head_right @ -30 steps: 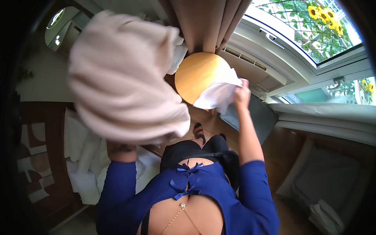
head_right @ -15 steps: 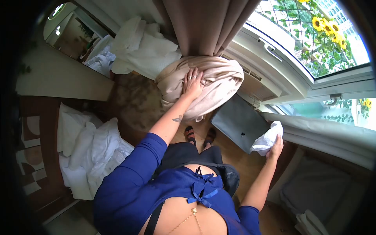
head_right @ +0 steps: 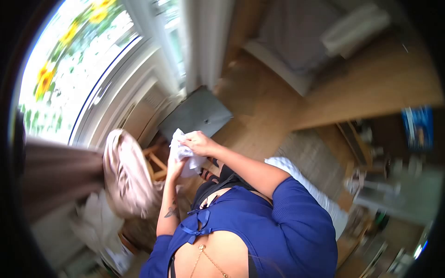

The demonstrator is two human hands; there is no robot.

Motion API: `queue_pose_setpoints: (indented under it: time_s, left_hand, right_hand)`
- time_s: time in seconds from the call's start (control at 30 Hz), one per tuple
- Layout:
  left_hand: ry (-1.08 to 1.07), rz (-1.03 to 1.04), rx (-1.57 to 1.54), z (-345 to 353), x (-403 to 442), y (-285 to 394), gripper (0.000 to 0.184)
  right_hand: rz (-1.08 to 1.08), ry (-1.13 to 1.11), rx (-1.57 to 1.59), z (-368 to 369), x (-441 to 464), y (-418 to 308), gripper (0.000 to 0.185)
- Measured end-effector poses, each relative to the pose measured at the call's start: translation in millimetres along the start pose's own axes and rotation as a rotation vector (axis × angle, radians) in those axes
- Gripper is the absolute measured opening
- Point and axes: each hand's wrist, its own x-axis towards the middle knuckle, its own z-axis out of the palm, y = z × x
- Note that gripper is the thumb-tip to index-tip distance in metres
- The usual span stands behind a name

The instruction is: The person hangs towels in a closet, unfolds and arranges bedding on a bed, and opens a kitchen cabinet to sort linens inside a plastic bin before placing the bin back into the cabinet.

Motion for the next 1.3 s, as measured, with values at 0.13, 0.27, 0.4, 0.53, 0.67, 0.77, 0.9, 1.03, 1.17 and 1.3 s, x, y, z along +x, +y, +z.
queue_pose_setpoints:
  time_s: [0.13, 0.27, 0.4, 0.53, 0.67, 0.77, 0.9, 1.03, 1.17, 1.3]
  left_hand:
    - [-0.114, -0.155, 0.038, 21.4, 26.0, -0.4, 0.023]
    - [-0.153, -0.158, -0.161, 70.0, 50.4, 19.0, 0.023]
    - [-0.221, -0.27, -0.111, 130.4, 91.2, 37.4, 0.027]
    - [-0.376, 0.032, 0.151, 208.2, 134.6, 64.9, 0.049]
    - [-0.48, 0.099, 0.076, 314.4, 160.9, 103.6, 0.056]
    - [-0.675, 0.176, 0.149, 390.2, 175.7, 150.5, 0.053]
    - [-0.769, 0.169, 0.104, 460.3, 226.2, 211.8, 0.051]
    - [-0.768, 0.398, 0.181, 512.9, 322.5, 292.5, 0.053]
    - [-0.717, 0.598, 0.173, 585.6, 373.3, 438.7, 0.054]
    - [-0.732, 0.857, 0.162, 675.8, 443.4, 558.6, 0.06]
  right_hand:
    - [-0.098, 0.519, 0.488, -63.3, -39.8, 27.3, 0.035]
    - [-0.196, 0.802, 0.88, -147.8, -112.6, 44.1, 0.025]
    - [-0.265, 0.766, 1.111, -216.5, -178.7, 54.6, 0.021]
    - [-0.243, 0.722, 1.005, -274.1, -213.3, 60.9, 0.021]
    - [-0.172, 0.694, 0.552, -339.6, -231.8, 64.4, 0.024]
    - [-0.267, 0.769, 0.456, -386.7, -237.5, 55.8, 0.024]
    - [-0.244, 1.121, 0.166, -479.6, -259.8, 41.8, 0.02]
    - [-0.406, 1.428, -0.113, -575.9, -260.9, 22.6, 0.024]
    - [-0.406, 1.534, -0.312, -671.5, -252.8, -24.7, 0.024]
    - [-0.455, 1.604, -0.575, -793.4, -215.9, -66.4, 0.026]
